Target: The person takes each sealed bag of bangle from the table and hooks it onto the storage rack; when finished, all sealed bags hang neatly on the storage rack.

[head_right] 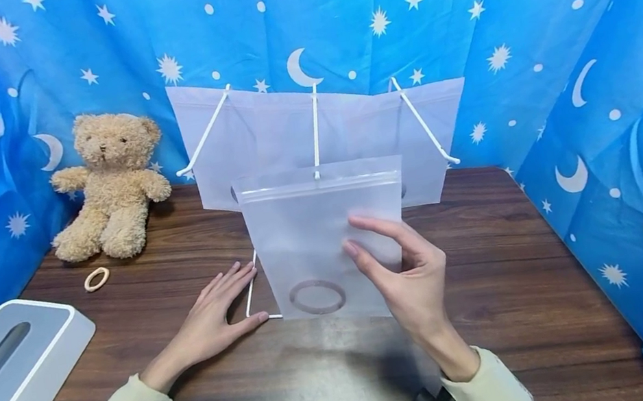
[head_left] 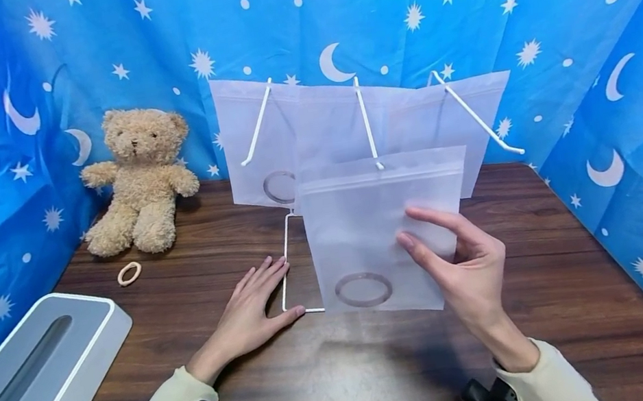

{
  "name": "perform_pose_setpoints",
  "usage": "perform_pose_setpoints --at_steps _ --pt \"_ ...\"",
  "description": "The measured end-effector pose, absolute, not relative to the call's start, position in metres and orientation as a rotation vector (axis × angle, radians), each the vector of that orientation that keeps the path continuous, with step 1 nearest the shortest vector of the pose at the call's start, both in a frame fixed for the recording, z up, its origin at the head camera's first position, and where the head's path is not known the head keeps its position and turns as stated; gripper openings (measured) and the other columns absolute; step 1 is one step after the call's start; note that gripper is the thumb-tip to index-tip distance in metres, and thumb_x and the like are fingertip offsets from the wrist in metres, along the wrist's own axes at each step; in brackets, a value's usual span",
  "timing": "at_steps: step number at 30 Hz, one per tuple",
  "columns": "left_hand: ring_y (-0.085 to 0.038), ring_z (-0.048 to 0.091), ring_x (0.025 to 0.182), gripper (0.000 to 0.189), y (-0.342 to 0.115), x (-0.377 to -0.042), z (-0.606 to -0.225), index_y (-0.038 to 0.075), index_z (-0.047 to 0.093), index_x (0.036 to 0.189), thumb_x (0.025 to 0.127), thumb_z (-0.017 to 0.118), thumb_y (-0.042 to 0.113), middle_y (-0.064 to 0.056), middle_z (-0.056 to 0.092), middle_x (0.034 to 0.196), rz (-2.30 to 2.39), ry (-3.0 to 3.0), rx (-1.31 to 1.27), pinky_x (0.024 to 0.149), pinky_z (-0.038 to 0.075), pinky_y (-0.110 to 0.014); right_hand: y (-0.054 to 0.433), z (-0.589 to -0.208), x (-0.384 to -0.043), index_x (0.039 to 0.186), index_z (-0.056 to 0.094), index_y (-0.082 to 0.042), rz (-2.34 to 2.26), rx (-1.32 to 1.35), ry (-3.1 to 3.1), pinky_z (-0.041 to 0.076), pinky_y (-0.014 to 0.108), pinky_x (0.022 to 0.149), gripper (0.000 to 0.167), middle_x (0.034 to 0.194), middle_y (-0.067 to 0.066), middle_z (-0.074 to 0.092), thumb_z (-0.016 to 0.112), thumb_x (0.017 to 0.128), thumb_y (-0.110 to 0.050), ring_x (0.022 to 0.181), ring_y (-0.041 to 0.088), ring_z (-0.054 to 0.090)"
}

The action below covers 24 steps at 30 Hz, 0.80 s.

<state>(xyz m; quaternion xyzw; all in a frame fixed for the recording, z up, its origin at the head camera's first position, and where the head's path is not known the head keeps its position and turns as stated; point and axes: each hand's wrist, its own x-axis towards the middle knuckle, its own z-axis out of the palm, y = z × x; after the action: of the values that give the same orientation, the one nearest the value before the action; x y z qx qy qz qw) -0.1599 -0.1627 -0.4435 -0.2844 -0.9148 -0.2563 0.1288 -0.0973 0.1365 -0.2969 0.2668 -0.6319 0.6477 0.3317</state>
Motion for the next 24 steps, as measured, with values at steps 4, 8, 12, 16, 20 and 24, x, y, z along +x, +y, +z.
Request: perform_pose_setpoints --at_steps 4,8,12,16,20,24 --pt "-0.028 0.026 0.144 0.083 -0.163 -0.16 -0.443 0.006 0.043 0.148 0.087 0.067 0.056 -0.007 0.038 0.154 -0.744 -2.659 -0.828 0.116 0.018 -0.048 0.134 -0.299 -0.106 0.109 0.067 0.014 1.685 0.66 -1.665 0.046 0.012 0.047 0.035 0.105 0.027 0.067 0.072 0.075 0.021 0.064 0.009 0.067" --pt "-0.029 0.027 0.144 0.082 -0.163 -0.16 -0.443 0.006 0.043 0.148 0.087 0.065 0.057 -0.007 0.038 0.153 -0.737 -2.668 -0.828 0.116 0.019 -0.049 0.132 -0.301 -0.119 0.11 0.069 0.011 1.681 0.606 -1.675 0.042 0.013 0.043 0.033 0.102 0.025 0.069 0.073 0.077 0.017 0.058 0.009 0.066" --pt "-0.029 0.027 0.144 0.083 -0.163 -0.16 -0.443 0.005 0.043 0.148 0.088 0.065 0.058 -0.007 0.038 0.154 -0.731 -2.668 -0.828 0.116 0.018 -0.049 0.13 -0.303 -0.137 0.11 0.069 0.01 1.697 0.589 -1.665 0.044 0.014 0.044 0.032 0.102 0.025 0.069 0.073 0.079 0.015 0.059 0.011 0.067" --pt "-0.027 0.026 0.144 0.082 -0.163 -0.161 -0.442 0.006 0.043 0.148 0.087 0.066 0.057 -0.007 0.038 0.154 -0.73 -2.663 -0.831 0.116 0.018 -0.048 0.13 -0.304 -0.155 0.112 0.07 0.007 1.713 0.56 -1.669 0.041 0.014 0.042 0.034 0.107 0.023 0.069 0.074 0.079 0.012 0.053 0.011 0.066" --pt "-0.028 0.026 0.144 0.082 -0.163 -0.16 -0.443 0.005 0.043 0.148 0.087 0.067 0.056 -0.008 0.038 0.153 -0.728 -2.663 -0.83 0.116 0.018 -0.048 0.128 -0.303 -0.173 0.114 0.07 0.006 1.769 0.54 -1.662 0.049 0.015 0.049 0.035 0.111 0.02 0.069 0.075 0.08 0.01 0.055 0.01 0.066" --pt "-0.028 0.027 0.144 0.082 -0.164 -0.16 -0.444 0.005 0.043 0.147 0.087 0.067 0.055 -0.008 0.039 0.153 -0.727 -2.656 -0.829 0.116 0.018 -0.048 0.129 -0.306 -0.194 0.116 0.07 0.003 1.848 0.522 -1.632 0.055 0.021 0.057 0.036 0.106 0.019 0.07 0.076 0.08 0.007 0.058 0.012 0.067"
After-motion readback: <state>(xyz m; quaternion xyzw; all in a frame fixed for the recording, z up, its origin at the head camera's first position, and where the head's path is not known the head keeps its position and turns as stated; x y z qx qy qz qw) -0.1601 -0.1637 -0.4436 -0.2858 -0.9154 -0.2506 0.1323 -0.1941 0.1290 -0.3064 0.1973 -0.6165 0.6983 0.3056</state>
